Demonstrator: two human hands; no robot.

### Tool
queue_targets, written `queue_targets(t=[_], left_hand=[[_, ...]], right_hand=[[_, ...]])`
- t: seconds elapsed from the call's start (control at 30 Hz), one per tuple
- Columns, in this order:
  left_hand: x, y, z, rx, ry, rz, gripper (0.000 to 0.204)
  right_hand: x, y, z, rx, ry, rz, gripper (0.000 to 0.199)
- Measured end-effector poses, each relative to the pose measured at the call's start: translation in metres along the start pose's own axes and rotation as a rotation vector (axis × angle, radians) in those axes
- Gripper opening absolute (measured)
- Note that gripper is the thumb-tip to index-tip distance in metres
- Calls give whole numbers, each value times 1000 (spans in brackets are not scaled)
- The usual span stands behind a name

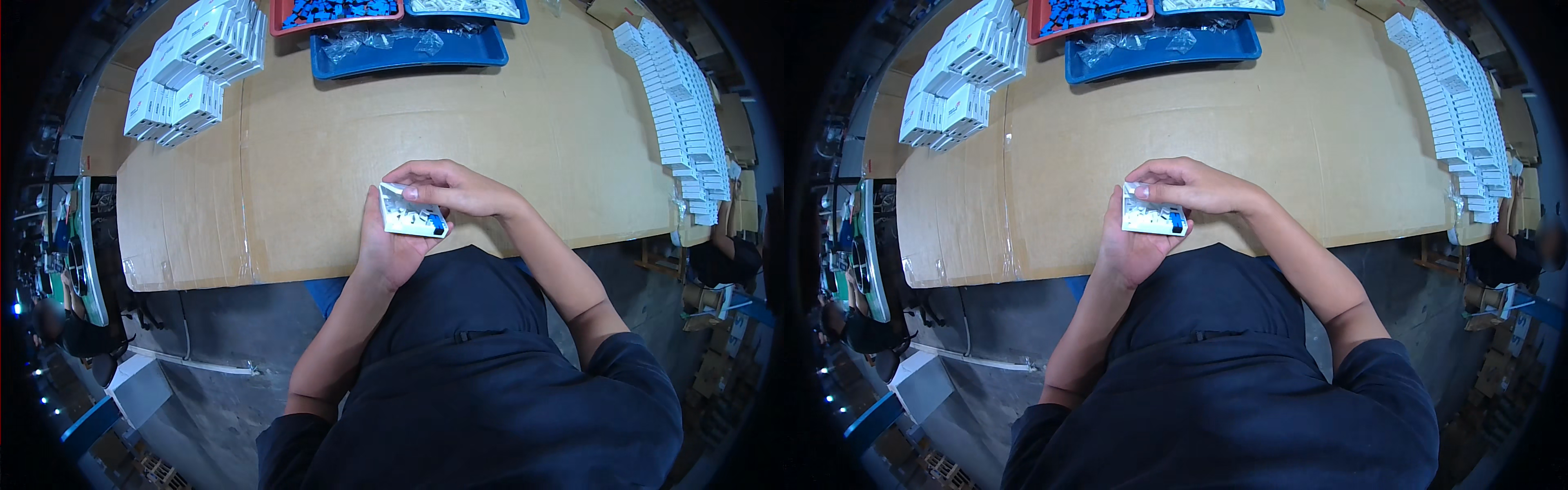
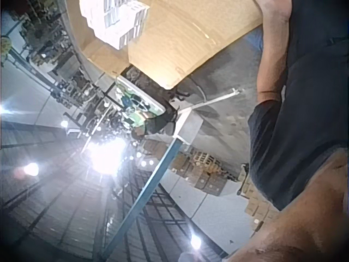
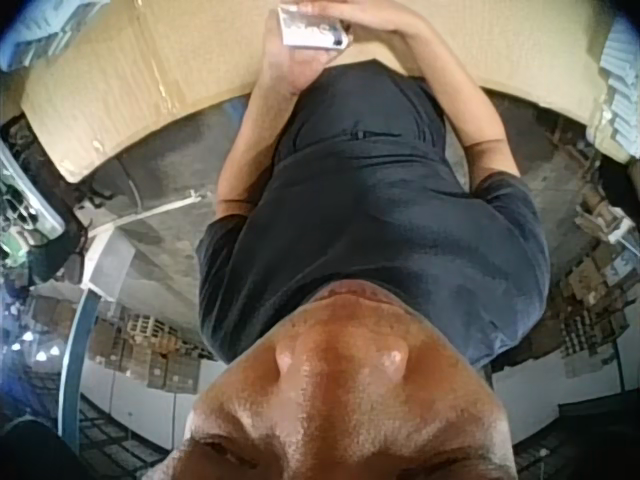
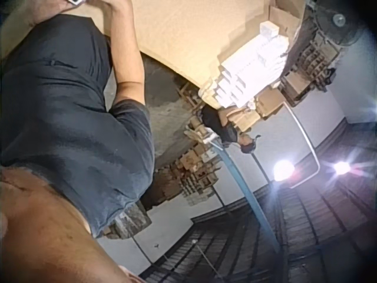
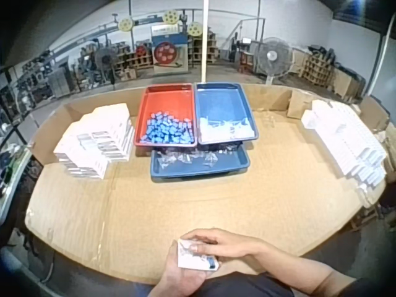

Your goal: The recorder is packaging small electronic components into boxes and sealing them with stickers.

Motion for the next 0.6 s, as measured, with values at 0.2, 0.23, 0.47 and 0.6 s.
queue_targets(t=[0.2,0.23,0.47,0.6], left_hand=[[-2,1,0,12,35,52,61],[-4,2,0,-4,21,57,61],[-13,1,-4,-58,-20,96,60],[-11,0,-5,-77,-21,107,59]], right_hand=[[-1,-1,7,14,-62,59,49],[-3,-2,8,27,-71,80,48],[-4,-2,12,118,-85,106,47],[-4,-3,13,142,-84,111,49]])
Point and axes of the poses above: each hand's wrist, its own y-axis towards the middle knuckle, its own x-axis out of the palm, z = x × y, the point moved 9 cm from there along y, towards the middle knuckle, and after that the axes turned 3 degrees about y, right-handed, at the moved point
